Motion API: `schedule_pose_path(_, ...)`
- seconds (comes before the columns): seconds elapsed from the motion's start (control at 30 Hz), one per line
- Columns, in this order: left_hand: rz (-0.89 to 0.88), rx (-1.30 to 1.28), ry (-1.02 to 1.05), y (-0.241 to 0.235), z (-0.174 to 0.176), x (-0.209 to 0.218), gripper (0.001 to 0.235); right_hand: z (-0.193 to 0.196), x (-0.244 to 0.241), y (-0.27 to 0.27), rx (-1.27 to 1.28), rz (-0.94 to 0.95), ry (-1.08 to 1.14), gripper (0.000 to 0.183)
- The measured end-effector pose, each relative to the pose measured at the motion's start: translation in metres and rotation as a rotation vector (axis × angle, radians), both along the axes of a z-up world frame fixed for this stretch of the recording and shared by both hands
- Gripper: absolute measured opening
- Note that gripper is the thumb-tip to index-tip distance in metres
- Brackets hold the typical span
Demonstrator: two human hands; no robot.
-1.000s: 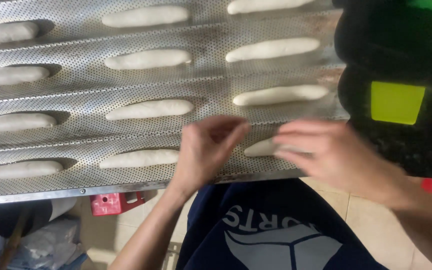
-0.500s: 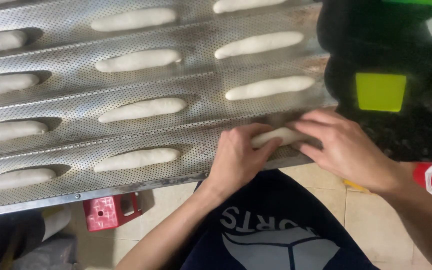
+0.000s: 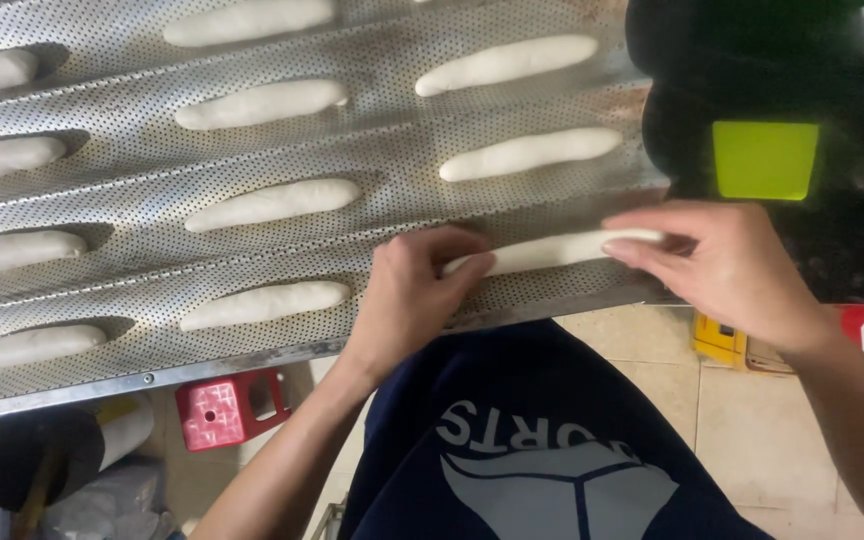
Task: The person arranges elongated dough pieces onto a perforated metal tray, spacing them evenly in rows. The person then slides the filled tray onto a metal rack and repeats the process with another tray.
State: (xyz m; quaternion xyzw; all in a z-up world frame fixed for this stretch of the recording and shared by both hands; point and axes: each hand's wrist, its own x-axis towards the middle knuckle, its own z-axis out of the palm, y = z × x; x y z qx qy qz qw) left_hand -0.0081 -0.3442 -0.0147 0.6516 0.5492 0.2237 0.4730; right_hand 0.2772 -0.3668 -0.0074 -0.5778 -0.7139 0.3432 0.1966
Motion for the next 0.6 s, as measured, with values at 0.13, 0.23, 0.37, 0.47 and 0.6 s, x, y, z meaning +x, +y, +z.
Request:
schedule_pose_path(0.13, 0.073, 0.134, 0.108, -0.010, -0.016, -0.003, 0.014, -0.015, 0.008, -0.005, 0.250, 0.097, -0.173, 0.032)
schedule_pose_path(0.23, 0.107, 0.336, 0.241, -0.014, -0.029, 0.000, 0.024, -0.013, 0.008, -0.004, 0.163, 0.076, -0.177, 0.031)
schedule_pose_path(0.37, 0.153, 0.177, 0.411, -0.016, -0.031, 0.003, 0.037, 0.007, -0.001, 0.005, 0.109, -0.061, -0.152, 0.028)
schedule_pose_path(0.47, 0.197, 0.137, 0.357, -0.020, -0.030, -0.005, 0.039, 0.019, -0.001, 0.024, 0.003, -0.244, -0.116, 0.024)
schedule_pose_path(0.6, 0.265, 0.269, 0.060, -0.032, -0.030, -0.036, 0.034, 0.012, -0.003, 0.083, 0.076, -0.452, 0.057, 0.024)
